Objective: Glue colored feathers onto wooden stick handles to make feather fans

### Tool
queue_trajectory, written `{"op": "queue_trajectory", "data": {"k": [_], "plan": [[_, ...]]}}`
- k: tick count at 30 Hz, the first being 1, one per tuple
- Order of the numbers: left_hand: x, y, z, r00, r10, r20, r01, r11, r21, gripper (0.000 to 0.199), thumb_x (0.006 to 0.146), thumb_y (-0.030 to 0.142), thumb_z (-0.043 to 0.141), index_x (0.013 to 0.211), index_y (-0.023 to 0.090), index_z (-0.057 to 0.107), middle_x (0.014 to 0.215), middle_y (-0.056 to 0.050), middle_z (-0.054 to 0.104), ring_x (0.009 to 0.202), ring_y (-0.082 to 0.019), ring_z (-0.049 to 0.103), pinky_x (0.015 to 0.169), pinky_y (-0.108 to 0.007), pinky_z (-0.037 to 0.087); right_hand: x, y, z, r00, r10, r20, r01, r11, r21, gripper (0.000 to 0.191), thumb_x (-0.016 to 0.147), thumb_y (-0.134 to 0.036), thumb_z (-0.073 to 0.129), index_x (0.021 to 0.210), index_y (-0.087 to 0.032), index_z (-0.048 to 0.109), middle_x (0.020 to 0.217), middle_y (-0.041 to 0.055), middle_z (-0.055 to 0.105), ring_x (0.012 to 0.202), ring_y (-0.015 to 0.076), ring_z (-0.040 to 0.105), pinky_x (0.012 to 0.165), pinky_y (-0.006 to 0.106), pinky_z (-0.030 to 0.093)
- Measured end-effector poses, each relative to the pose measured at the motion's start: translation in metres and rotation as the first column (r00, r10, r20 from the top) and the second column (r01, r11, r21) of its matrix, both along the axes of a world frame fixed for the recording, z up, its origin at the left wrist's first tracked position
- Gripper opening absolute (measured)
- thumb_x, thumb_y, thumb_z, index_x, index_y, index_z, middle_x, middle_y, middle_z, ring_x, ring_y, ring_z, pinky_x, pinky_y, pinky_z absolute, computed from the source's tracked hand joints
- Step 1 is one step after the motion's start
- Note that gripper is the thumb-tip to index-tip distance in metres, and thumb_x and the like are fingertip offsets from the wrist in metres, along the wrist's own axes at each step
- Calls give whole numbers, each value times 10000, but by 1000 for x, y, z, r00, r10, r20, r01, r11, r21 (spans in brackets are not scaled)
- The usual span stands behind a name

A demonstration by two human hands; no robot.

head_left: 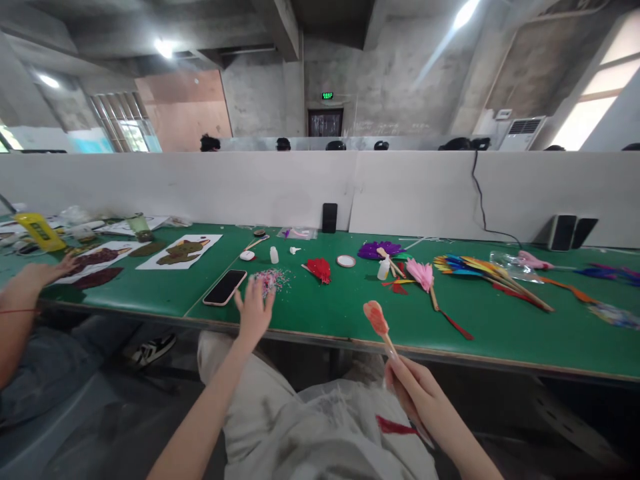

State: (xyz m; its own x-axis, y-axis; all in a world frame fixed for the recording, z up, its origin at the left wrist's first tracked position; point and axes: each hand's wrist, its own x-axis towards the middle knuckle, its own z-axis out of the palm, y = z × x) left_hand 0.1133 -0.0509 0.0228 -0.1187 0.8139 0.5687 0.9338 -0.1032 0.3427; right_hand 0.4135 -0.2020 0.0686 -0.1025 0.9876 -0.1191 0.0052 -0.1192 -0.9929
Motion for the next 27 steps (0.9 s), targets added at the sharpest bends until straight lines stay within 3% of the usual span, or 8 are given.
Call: {"op": "queue_trajectory", "data": {"k": [2,4,7,9,14,21,24,27], "plan": [[38,-30,14,931,-330,155,342,938,-59,379,930,355,280,1172,204,529,1214,-94,598,1226,-218,448,1101,-496,107,-7,-3,-1,999,38,29,-38,999,1,491,834,-626,403,639,-183,485,313,-114,261,270,32,153,322,202,65],[73,-61,29,757,-523,392,591,803,-70,396,930,370,304,1261,204,446,1131,-83,639,1120,-191,532,1036,-433,299,-15,-7,-1,996,76,50,-76,997,-3,508,826,-642,396,631,-182,488,309,-110,269,268,34,151,322,208,66],[109,-93,48,462,-579,671,777,629,8,410,915,371,383,1284,196,406,1030,-69,660,910,-157,626,873,-328,453,-25,-13,0,989,130,75,-128,991,-34,518,822,-650,391,619,-183,484,324,-108,259,287,38,153,325,208,80],[121,-102,57,378,-540,752,791,610,40,371,885,380,456,1194,176,480,850,-38,669,756,-142,634,739,-274,491,-29,-16,1,983,162,82,-158,986,-56,519,824,-653,382,624,-184,484,334,-109,249,299,42,157,326,203,93],[123,-99,61,277,-391,878,809,588,7,286,820,414,556,919,146,552,711,-12,622,559,-105,570,495,-200,456,-27,-16,-1,975,195,103,-189,980,-70,525,829,-660,357,634,-190,484,336,-107,261,300,49,173,334,196,126],[116,-98,52,226,-353,908,814,581,23,300,854,430,493,865,136,549,629,11,584,440,-67,486,443,-188,408,-33,-16,-8,960,221,172,-208,974,-89,536,822,-683,326,672,-198,497,332,-101,287,275,55,202,317,189,143],[118,-100,52,244,-352,904,808,589,11,324,870,446,452,831,138,544,609,8,586,429,-74,481,435,-194,405,-37,-16,-9,959,238,156,-227,970,-88,528,833,-672,319,726,-198,524,327,-104,292,258,54,189,312,189,142],[119,-100,51,359,-423,832,782,623,-21,384,918,432,335,827,145,573,661,-26,631,521,-108,557,532,-230,468,-38,-14,-8,970,201,138,-194,979,-64,495,840,-651,344,814,-199,543,337,-116,261,269,54,171,314,187,129]]}}
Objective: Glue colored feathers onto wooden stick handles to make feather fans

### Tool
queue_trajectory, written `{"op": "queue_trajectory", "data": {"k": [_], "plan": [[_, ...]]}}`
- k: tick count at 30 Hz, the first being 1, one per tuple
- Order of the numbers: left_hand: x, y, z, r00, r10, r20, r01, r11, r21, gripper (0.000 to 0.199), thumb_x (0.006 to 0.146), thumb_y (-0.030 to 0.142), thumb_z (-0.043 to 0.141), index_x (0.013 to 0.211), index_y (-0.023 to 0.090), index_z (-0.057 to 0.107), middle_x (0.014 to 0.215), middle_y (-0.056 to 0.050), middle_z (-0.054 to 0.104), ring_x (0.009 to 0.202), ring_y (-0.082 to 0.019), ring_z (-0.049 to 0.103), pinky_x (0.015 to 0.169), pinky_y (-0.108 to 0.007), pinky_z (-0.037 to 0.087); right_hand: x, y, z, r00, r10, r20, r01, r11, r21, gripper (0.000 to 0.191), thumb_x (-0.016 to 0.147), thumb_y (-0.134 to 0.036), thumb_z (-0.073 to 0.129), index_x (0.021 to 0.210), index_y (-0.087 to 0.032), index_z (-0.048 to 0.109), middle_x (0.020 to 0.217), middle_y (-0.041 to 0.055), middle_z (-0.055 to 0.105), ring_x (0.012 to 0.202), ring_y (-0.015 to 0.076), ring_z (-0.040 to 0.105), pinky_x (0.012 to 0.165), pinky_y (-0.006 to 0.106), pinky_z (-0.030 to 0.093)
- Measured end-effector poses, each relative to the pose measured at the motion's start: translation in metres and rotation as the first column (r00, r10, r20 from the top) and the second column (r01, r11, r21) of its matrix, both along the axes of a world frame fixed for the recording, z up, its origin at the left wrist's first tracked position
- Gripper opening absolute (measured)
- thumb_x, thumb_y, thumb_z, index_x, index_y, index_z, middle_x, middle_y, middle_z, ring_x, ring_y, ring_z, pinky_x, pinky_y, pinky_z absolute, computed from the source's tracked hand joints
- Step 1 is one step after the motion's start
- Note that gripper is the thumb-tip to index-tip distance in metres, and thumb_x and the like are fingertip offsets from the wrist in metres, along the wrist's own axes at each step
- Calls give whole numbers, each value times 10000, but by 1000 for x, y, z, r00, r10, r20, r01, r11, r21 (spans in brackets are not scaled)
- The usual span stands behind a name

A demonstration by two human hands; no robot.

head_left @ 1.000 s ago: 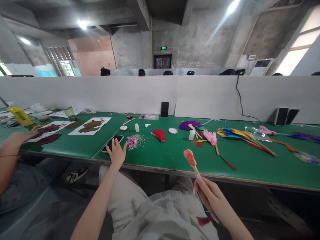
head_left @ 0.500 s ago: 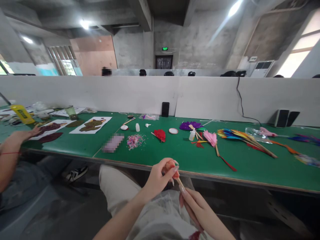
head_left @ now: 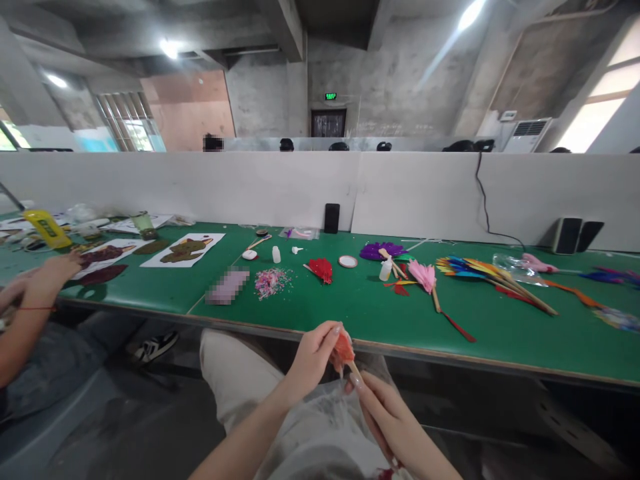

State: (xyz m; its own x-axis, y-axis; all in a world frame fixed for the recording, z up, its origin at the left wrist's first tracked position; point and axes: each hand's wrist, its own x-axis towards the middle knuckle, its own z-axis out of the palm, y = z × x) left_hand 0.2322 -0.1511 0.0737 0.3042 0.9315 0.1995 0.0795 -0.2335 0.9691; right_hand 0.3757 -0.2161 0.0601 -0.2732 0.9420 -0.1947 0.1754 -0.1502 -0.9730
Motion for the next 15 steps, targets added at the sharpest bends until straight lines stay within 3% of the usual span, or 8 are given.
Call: {"op": "queue_trajectory", "data": {"k": [2,4,5,7,10,12,15], "plan": [[-7,6,-6,987,109,-121,-88,982,168,394,938,393,284,979,158,598,880,-77,680,803,-159,632,758,-294,497,2,2,0,999,-32,-15,32,999,18,478,838,-641,367,832,-198,546,353,-120,240,288,53,166,318,185,123],[-26,20,-17,912,332,-241,-220,891,396,398,935,373,304,1213,181,513,1197,-113,595,1154,-201,510,998,-385,370,5,4,-2,999,-42,-32,43,999,26,483,836,-642,369,833,-195,552,358,-119,248,292,51,167,317,185,124],[-40,29,-25,823,489,-290,-299,807,510,427,916,398,348,1249,172,490,1278,-132,537,1245,-232,425,1054,-433,289,8,5,-3,998,-44,-36,45,999,29,488,838,-642,365,837,-193,556,356,-118,255,288,49,167,314,185,124],[-75,46,-43,562,757,-333,-470,624,624,536,903,438,347,1323,110,409,1369,-184,436,1327,-274,307,1092,-494,175,13,8,-6,998,-50,-36,52,998,44,496,844,-634,357,847,-183,563,348,-119,272,276,44,175,310,180,139],[-134,65,-70,181,904,-387,-614,411,674,685,905,482,267,1337,-46,334,1374,-303,364,1344,-325,254,1076,-534,153,18,13,-9,998,-45,-39,47,998,44,518,839,-631,367,863,-155,569,332,-111,327,258,47,245,307,173,212],[-165,69,-82,75,902,-426,-583,386,715,705,913,472,230,1351,-77,289,1313,-306,443,1352,-309,239,1079,-533,127,17,16,-8,996,-51,-66,53,998,28,536,827,-629,392,924,-131,567,337,-96,387,260,62,324,315,178,266],[-192,72,-90,3,896,-444,-528,379,760,702,917,460,205,1355,-85,271,1244,-294,518,1357,-287,235,1079,-537,93,14,20,-4,989,-69,-133,72,997,16,578,821,-608,429,1114,-116,508,375,-80,465,299,91,442,335,184,320]]}}
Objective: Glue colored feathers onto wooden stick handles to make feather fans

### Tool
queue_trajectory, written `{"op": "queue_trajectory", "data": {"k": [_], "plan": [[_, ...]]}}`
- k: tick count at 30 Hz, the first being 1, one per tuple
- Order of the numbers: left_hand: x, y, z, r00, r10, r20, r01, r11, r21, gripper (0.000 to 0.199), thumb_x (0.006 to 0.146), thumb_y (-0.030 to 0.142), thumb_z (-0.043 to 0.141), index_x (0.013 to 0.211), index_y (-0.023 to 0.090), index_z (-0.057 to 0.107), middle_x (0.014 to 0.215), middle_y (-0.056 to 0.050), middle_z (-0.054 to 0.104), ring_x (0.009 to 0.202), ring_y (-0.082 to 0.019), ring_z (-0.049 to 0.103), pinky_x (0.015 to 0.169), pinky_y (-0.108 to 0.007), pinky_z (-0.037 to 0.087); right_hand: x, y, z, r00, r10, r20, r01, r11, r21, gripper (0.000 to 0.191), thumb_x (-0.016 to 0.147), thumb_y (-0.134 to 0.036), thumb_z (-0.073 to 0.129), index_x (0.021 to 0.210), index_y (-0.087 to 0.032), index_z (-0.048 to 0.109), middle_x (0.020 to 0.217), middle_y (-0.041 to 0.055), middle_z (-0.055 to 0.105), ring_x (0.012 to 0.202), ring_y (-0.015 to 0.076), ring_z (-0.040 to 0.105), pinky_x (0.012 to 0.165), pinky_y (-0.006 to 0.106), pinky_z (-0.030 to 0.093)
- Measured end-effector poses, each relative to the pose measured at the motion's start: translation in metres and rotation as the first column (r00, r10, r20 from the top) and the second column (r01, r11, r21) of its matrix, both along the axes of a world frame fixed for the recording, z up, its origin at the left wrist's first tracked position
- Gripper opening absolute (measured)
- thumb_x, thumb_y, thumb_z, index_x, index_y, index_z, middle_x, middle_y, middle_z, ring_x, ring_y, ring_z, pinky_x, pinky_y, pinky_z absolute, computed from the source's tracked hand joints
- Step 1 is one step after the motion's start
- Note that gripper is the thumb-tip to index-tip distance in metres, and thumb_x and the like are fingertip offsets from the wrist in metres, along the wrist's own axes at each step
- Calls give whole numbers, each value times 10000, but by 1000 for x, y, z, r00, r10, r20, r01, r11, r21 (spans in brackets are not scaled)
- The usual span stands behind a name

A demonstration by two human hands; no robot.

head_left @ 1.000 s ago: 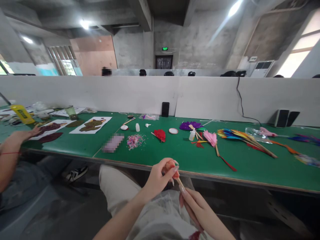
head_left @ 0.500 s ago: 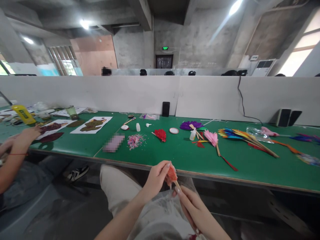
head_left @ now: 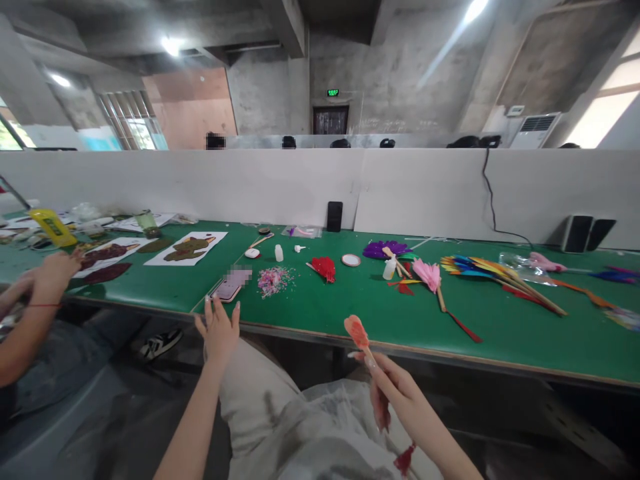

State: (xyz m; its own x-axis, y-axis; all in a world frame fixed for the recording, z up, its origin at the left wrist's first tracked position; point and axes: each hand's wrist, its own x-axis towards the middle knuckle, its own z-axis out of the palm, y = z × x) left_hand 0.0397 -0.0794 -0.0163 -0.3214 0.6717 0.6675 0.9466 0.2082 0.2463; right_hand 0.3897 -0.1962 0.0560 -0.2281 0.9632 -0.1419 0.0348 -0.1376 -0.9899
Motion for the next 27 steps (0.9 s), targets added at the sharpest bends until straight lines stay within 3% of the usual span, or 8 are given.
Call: {"op": "queue_trajectory", "data": {"k": [3,10,16,23,27], "plan": [[-10,8,-3,999,42,-19,-42,999,-33,688,913,438,196,1317,-103,331,1211,-307,537,1349,-288,255,1073,-551,71,-2,4,3,998,12,-58,-13,1000,-2,614,818,-595,453,1219,-130,440,412,-68,517,344,113,519,356,189,366],[-12,43,-4,999,9,-43,-15,989,-148,658,886,430,252,1236,-91,450,1156,-290,585,1308,-312,328,1075,-562,17,4,26,-3,994,4,-108,-7,1000,-22,488,765,-574,560,1033,-166,570,626,-18,595,411,102,575,379,198,415],[-14,54,-1,998,24,-66,-32,991,-130,626,901,428,234,1229,-51,468,1213,-295,543,1253,-313,411,1068,-578,28,2,46,-4,998,-18,-64,16,999,-30,430,810,-549,519,955,-152,603,604,-19,580,373,71,532,323,159,276],[-28,50,8,998,-32,59,38,992,-118,581,908,404,272,1365,48,318,1367,-214,430,1359,-255,240,1092,-525,61,8,68,-9,1000,21,-5,-21,994,-110,478,806,-584,494,949,-141,606,523,-27,559,367,79,491,346,179,271],[-32,61,6,998,-54,36,59,988,-143,588,893,433,314,1337,51,366,1378,-221,409,1361,-259,232,1102,-496,57,11,85,-15,1000,11,-11,-12,989,-148,485,807,-575,505,980,-132,601,502,-27,556,369,82,474,371,193,292]]}}
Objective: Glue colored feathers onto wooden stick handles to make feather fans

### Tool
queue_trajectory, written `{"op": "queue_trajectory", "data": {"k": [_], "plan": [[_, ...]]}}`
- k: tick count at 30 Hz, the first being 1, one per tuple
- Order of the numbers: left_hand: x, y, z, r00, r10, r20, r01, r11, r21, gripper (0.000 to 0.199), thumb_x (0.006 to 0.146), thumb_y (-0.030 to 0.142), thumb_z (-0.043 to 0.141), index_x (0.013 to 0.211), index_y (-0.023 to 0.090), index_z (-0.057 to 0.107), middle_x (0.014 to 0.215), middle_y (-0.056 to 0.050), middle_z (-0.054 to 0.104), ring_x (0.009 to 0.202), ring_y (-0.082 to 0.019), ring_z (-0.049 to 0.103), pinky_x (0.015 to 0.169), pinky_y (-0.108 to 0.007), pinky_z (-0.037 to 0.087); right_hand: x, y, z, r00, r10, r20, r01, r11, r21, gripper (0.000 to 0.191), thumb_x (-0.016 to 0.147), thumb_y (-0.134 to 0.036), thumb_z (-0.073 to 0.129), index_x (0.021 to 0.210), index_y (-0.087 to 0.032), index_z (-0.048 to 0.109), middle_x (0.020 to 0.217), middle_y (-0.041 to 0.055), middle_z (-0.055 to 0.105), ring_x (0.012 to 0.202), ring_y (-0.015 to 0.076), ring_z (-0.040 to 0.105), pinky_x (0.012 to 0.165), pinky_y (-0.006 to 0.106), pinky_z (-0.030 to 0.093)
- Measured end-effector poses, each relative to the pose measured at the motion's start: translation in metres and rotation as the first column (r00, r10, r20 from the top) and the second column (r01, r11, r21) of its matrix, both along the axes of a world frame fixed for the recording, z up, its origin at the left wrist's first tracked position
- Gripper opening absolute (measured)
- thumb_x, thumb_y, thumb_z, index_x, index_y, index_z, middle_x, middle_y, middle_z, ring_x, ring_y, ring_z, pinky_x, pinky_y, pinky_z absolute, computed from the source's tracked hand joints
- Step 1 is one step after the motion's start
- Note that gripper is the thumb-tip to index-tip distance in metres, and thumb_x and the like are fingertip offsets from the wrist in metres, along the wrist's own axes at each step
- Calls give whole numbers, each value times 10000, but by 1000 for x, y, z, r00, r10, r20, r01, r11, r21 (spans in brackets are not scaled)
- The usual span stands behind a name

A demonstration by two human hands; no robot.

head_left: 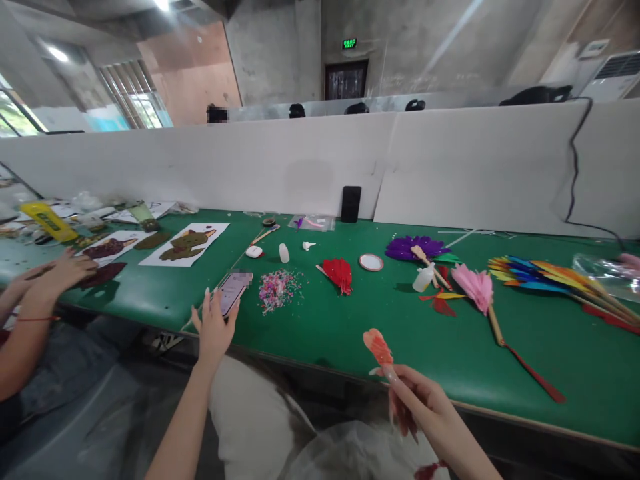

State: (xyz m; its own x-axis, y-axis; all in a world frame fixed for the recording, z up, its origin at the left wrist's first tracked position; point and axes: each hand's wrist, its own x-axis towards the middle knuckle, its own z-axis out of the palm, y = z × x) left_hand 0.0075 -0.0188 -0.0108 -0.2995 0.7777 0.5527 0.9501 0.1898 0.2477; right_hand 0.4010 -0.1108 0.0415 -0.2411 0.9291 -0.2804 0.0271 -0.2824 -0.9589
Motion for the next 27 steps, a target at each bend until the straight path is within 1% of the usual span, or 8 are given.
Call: {"op": "queue_trajectory", "data": {"k": [4,6,9,14,17,21,25,27], "plan": [[0,5,-6,999,34,-20,-34,999,5,587,894,459,309,1317,62,395,1372,-214,418,1354,-248,256,1107,-475,57,0,15,-7,997,-77,-33,73,993,-90,524,789,-576,536,1070,-135,569,468,-46,525,348,80,436,365,197,303],[1,5,-7,999,27,-32,-27,1000,3,582,896,456,307,1323,70,389,1357,-202,443,1351,-240,265,1109,-469,59,-1,20,-11,994,-104,-40,98,987,-124,553,777,-588,544,1095,-136,560,464,-50,516,347,85,438,368,203,325],[1,4,-7,999,-6,-47,6,1000,-5,566,893,449,325,1310,77,412,1330,-195,476,1341,-242,285,1113,-461,62,0,28,-16,994,-106,-25,102,986,-131,567,767,-599,548,1081,-128,576,456,-43,518,354,93,454,377,211,346],[3,4,-1,999,41,-3,-41,999,-12,596,888,467,322,1333,75,375,1374,-193,424,1353,-251,252,1111,-454,99,2,38,-23,988,-155,-10,152,978,-140,566,730,-613,581,1038,-140,609,451,-46,507,345,98,449,362,213,336],[5,4,2,999,46,22,-46,999,-23,601,888,476,319,1341,83,356,1369,-185,431,1362,-251,230,1111,-461,95,5,45,-26,980,-196,-24,190,971,-145,534,746,-580,592,1058,-146,600,463,-52,494,363,88,437,369,202,331],[5,3,3,996,69,58,-69,998,-8,587,893,469,316,1351,102,339,1359,-173,444,1366,-254,218,1109,-471,102,8,54,-30,978,-211,5,209,968,-141,522,750,-565,599,1065,-147,596,478,-47,501,391,91,446,387,205,342],[1,9,5,993,112,34,-112,994,-9,702,850,528,388,1383,85,280,1388,-198,393,1363,-291,210,1093,-497,134,7,59,-36,969,-238,59,244,961,-132,550,737,-584,597,1063,-141,589,476,-48,498,386,94,445,367,202,318],[-4,19,9,990,139,-12,-140,988,-72,769,811,551,448,1386,71,276,1389,-218,384,1342,-332,245,1073,-527,159,7,61,-38,968,-239,79,248,959,-139,565,743,-588,588,1082,-136,571,478,-50,496,377,92,444,353,196,298]]}}
